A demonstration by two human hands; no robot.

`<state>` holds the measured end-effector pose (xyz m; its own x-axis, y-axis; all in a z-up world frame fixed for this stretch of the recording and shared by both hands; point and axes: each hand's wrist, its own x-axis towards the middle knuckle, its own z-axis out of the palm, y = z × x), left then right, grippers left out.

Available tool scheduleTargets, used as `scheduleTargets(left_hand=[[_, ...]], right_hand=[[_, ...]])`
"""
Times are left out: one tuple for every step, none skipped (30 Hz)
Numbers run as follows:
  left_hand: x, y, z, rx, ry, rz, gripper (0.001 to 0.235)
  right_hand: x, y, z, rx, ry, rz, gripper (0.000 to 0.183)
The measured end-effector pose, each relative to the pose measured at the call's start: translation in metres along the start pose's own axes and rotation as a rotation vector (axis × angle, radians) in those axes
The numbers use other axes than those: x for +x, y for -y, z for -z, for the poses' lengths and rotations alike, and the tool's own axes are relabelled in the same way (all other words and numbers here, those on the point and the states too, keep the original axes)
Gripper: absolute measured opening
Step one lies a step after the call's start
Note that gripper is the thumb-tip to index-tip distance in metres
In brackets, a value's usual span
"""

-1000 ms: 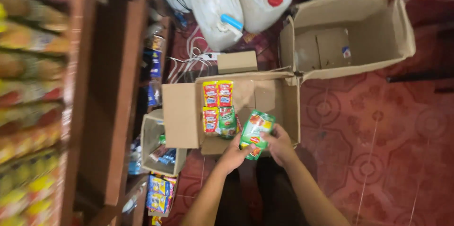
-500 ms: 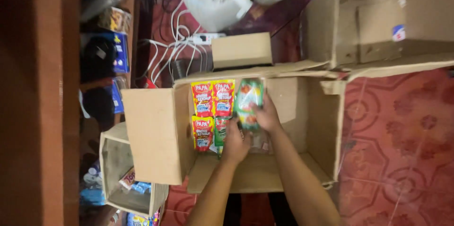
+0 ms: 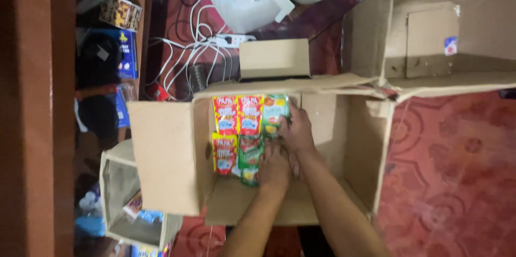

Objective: Sorting and organizing food packets and canned goods into boxes and onto shelves in a grocery environment.

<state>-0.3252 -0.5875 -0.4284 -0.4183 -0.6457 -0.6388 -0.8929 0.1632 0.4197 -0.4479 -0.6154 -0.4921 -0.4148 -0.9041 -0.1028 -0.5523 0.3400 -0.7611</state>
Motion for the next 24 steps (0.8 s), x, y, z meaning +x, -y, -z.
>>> scheduleTargets(left_hand=[[-0.012,0.0,0.007,-0.003,0.002,-0.003,0.064],[-0.025,-0.002,0.017,-0.027,0.044,-0.017,0.053],[-0.025,-0.005,0.032,-0.045,0.061,-0.044,0.044],[-0.038,0.001,0.023,-0.043,0.039,-0.058,0.044],[-0.049,0.007,0.016,-0.215,0.018,-0.023,0.033],[-0.06,0.012,0.011,-0.389,0.001,0.007,0.023],[-0.068,0.013,0.018,-0.382,-0.041,-0.028,0.023],[-0.077,0.013,0.023,-0.532,-0.09,-0.058,0.016],[-0.087,0.015,0.022,-0.682,-0.134,-0.095,0.016],[-0.079,0.021,0.005,-0.676,-0.17,-0.136,0.016],[-0.078,0.028,-0.01,-0.869,-0.13,-0.092,0.021],[-0.074,0.037,-0.025,-1.062,-0.081,-0.048,0.027],[-0.079,0.027,-0.006,-1.054,-0.09,-0.068,0.027],[-0.085,0.018,0.012,-1.125,-0.088,0.017,0.027],[-0.097,0.01,0.028,-1.199,-0.085,0.112,0.027],[-0.109,0.0,0.041,-1.195,-0.094,0.101,0.027],[-0.112,-0.01,0.057,-1.215,-0.126,0.175,0.029],[-0.115,-0.02,0.072,-1.236,-0.159,0.249,0.033],[-0.117,-0.029,0.089,-1.234,-0.172,0.223,0.033],[-0.119,-0.038,0.105,-1.29,-0.171,0.163,0.035],[-0.12,-0.047,0.117,-1.346,-0.155,0.101,0.038],[-0.119,-0.056,0.128,-1.4,-0.137,0.038,0.041],[-0.127,-0.066,0.133,-1.458,-0.117,-0.012,0.044],[-0.134,-0.077,0.137,-1.514,-0.096,-0.062,0.047]], right_hand=[[-0.015,-0.004,0.007,-0.004,0.0,-0.001,0.057],[-0.03,-0.006,0.015,-0.065,-0.007,-0.007,0.05],[-0.027,-0.009,0.023,-0.124,-0.032,0.007,0.044],[-0.046,-0.013,0.029,-0.126,-0.05,0.026,0.044],[-0.061,-0.016,0.035,0.068,0.103,-0.18,0.031],[-0.075,-0.018,0.043,0.264,0.262,-0.379,0.025],[-0.09,-0.002,0.053,0.266,0.232,-0.334,0.025],[-0.106,0.012,0.062,0.527,0.255,-0.569,0.026],[-0.128,0.019,0.069,0.792,0.285,-0.799,0.032],[-0.132,0.022,0.074,0.798,0.268,-0.745,0.032],[-0.144,0.027,0.08,0.945,0.335,-0.829,0.042],[-0.155,0.031,0.084,1.09,0.409,-0.91,0.053],[-0.153,0.053,0.1,1.097,0.403,-0.888,0.053],[-0.151,0.074,0.114,1.193,0.425,-0.875,0.055],[-0.155,0.096,0.129,1.286,0.455,-0.867,0.058],[-0.162,0.102,0.128,1.289,0.457,-0.853,0.058],[-0.159,0.104,0.124,1.371,0.458,-0.82,0.06],[-0.155,0.106,0.12,1.453,0.46,-0.785,0.064],[-0.158,0.094,0.096,1.455,0.46,-0.754,0.064],[-0.158,0.08,0.071,1.563,0.411,-0.514,0.068],[-0.158,0.063,0.045,1.653,0.349,-0.271,0.073],[-0.142,0.044,0.025,1.649,0.339,-0.243,0.073],[-0.137,0.023,0.009,1.323,0.255,-0.081,0.076],[-0.131,0.002,-0.006,0.994,0.17,0.072,0.079]])
